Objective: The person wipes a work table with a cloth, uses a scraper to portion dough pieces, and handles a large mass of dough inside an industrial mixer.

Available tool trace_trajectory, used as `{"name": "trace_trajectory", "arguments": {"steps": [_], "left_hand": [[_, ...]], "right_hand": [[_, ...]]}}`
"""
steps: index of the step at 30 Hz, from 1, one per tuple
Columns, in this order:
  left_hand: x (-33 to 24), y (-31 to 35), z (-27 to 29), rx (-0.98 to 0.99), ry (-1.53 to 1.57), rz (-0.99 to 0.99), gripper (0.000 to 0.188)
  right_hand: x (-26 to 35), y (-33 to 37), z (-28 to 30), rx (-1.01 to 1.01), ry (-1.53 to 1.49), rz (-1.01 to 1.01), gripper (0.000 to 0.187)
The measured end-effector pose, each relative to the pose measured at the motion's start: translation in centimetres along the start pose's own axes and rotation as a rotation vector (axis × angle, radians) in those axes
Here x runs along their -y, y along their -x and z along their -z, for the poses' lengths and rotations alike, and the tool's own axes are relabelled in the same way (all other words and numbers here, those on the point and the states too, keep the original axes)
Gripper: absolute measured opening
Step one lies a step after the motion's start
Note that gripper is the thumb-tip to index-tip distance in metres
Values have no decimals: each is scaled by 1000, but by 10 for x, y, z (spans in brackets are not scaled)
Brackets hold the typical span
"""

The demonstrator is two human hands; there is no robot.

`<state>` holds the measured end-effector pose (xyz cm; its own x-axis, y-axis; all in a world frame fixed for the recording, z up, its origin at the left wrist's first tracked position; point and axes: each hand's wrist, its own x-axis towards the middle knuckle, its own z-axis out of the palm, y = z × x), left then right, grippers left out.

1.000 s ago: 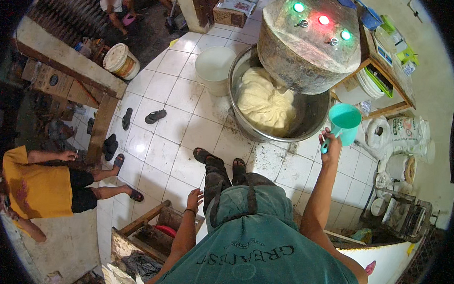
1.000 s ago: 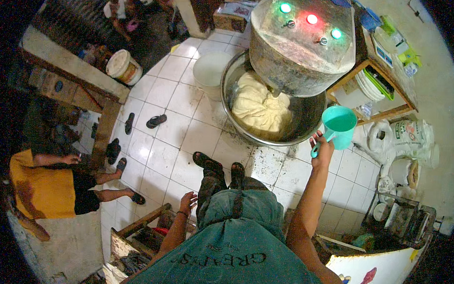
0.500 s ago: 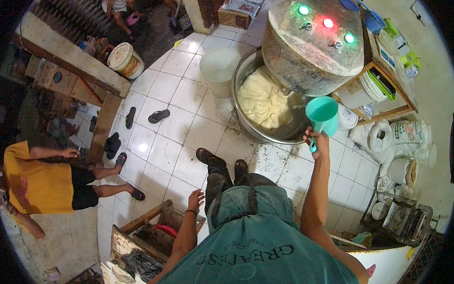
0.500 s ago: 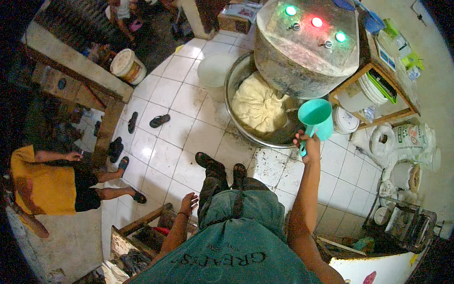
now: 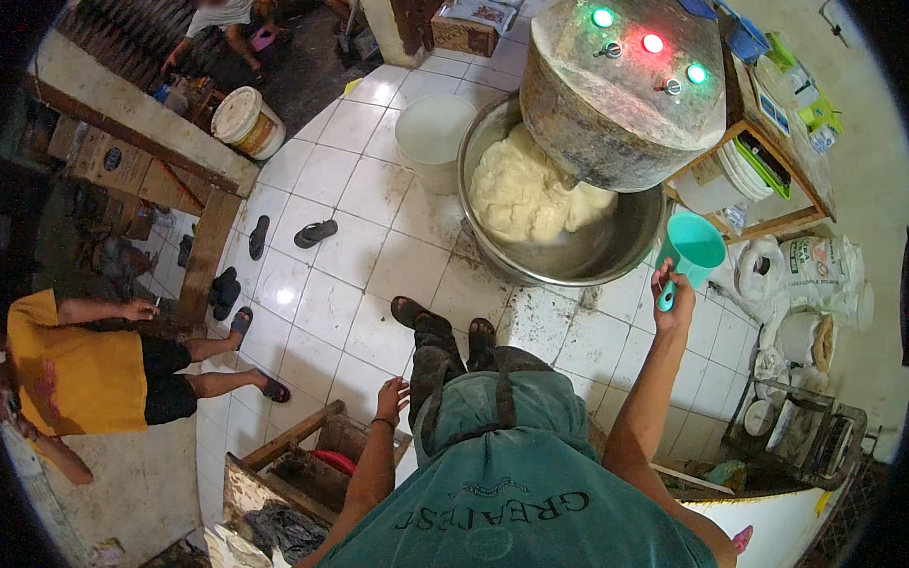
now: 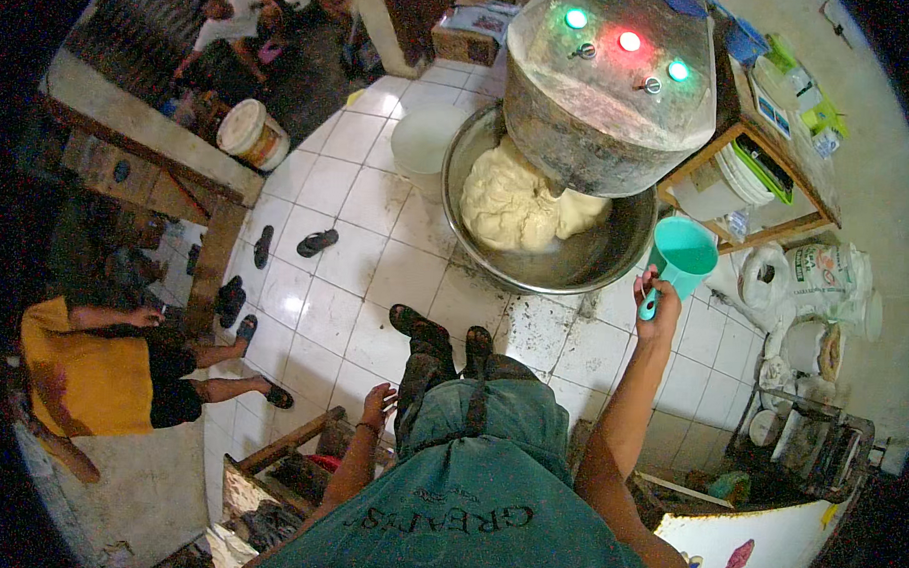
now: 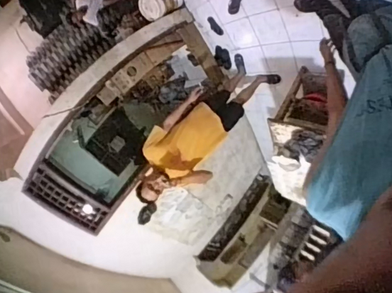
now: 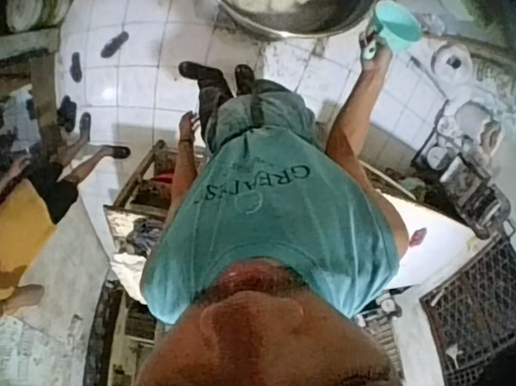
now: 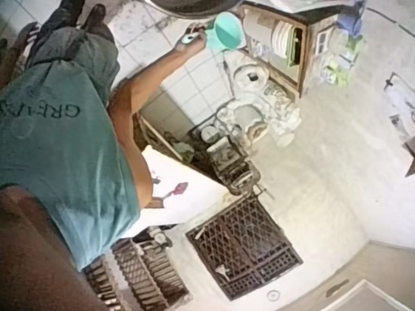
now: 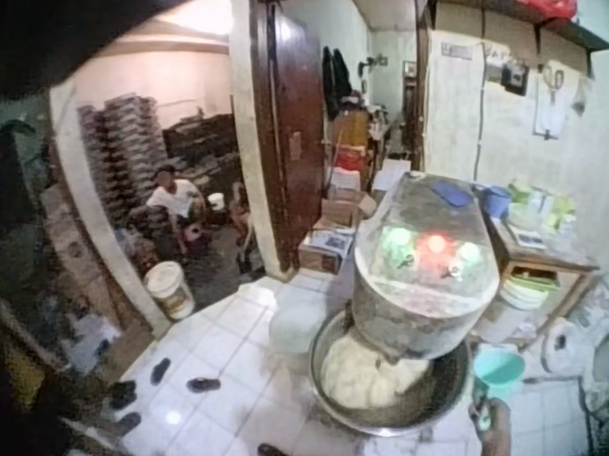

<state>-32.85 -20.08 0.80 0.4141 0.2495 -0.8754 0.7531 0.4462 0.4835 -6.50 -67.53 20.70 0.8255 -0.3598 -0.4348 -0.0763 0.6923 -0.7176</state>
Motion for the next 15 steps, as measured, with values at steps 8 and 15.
{"name": "trace_trajectory", "arguments": {"steps": [8, 15], "left_hand": [[-8, 3, -6, -25, -42, 29, 29], [-5, 2, -5, -26, -66, 37, 32]], "right_hand": [[-3, -1, 17, -80, 12, 93, 27], [-10, 4, 19, -93, 56, 92, 31]]}}
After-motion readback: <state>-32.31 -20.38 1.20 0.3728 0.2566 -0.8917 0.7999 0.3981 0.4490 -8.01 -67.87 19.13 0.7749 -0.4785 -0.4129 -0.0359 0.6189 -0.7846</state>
